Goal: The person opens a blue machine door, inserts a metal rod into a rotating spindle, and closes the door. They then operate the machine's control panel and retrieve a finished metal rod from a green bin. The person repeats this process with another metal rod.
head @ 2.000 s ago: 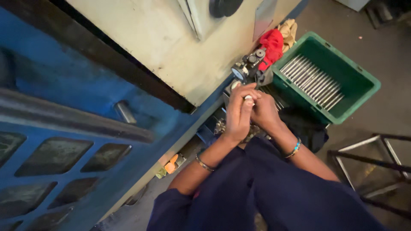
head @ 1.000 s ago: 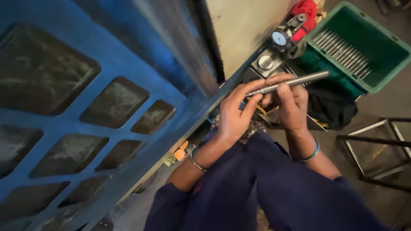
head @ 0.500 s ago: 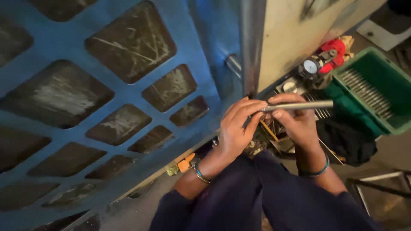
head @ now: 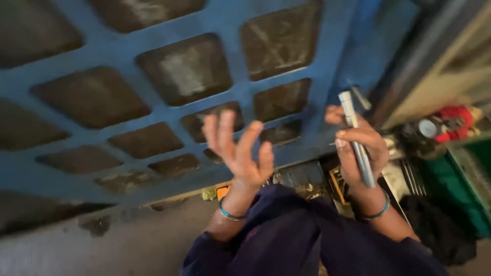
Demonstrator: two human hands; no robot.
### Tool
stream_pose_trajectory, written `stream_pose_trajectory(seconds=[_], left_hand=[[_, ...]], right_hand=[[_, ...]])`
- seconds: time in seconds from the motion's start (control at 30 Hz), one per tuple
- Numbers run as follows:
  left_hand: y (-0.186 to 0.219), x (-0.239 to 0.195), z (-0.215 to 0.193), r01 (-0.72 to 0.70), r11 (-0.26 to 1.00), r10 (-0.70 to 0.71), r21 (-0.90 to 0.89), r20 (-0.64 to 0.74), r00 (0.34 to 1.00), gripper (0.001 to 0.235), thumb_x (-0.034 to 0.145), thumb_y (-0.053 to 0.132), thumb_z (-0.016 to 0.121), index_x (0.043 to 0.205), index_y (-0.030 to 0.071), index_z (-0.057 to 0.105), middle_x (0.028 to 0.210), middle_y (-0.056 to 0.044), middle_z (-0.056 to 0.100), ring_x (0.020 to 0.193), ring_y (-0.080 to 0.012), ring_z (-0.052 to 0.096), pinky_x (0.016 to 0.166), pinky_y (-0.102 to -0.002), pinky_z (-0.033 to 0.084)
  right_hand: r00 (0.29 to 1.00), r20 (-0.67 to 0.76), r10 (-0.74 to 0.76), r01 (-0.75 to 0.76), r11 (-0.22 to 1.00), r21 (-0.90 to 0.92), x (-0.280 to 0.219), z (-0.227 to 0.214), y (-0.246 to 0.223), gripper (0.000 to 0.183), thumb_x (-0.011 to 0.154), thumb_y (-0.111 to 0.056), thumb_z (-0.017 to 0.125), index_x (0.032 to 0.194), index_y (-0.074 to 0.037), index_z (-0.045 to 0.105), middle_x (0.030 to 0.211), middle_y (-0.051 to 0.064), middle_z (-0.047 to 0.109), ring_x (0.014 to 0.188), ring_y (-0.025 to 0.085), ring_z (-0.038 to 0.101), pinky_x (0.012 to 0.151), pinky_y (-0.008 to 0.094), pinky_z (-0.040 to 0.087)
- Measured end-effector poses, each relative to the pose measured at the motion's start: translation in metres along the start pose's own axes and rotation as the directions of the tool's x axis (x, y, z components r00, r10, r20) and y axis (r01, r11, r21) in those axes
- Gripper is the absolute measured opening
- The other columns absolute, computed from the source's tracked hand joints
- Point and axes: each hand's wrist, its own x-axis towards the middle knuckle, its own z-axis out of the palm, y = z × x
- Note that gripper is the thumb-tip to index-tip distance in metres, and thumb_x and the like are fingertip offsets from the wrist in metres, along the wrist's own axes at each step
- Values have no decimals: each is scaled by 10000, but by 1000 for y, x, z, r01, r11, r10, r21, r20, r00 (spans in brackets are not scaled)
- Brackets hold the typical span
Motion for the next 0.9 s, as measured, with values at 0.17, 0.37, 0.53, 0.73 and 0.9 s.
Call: stream_pose_trajectory(seconds=[0.17,0.37,0.53,0.73,0.9], left_hand=[[-50,-11,-31,203,929,-164,310,-148,975,557,1082,398,560,1530,79,475,1706,-284,156,1603,-537,61,1287,-656,132],[-94,-24,-11,122,804,-89,581,-86,992,609,1050,528,601,1489,116,510,1652,-306,212,1536,-551,212,1243,-706,169],[-101,-35,-1,146,793,-86,591,-128,988,498,1005,486,625,1382,162,624,1613,-286,315,1479,-540,315,1221,-694,204],[-104,-41,6,161,776,-87,610,-149,985,476,1004,458,618,1409,208,628,1632,-240,310,1468,-530,333,1220,-679,187],[-100,-31,2,146,794,-59,590,-165,985,475,1008,421,617,1428,199,619,1644,-228,309,1473,-499,380,1224,-677,230]], right_hand=[[960,-34,-277,262,936,-237,24,56,41,373,1017,-154,689,1257,-97,409,1552,327,335,1543,422,377,1248,563,389],[951,24,-309,285,842,-458,43,102,75,335,1045,-262,662,1233,-148,409,1550,291,413,1589,439,224,1315,625,123],[959,57,-278,245,706,-664,49,114,80,231,1079,-362,633,1204,-219,502,1599,204,544,1594,441,187,1277,554,-31],[954,143,-264,283,635,-718,41,104,90,233,1134,-378,617,1278,-222,520,1631,242,528,1595,462,118,1288,592,-54],[945,168,-281,308,592,-745,43,103,92,252,1121,-401,652,1287,-229,572,1622,232,554,1587,442,137,1295,606,-31]])
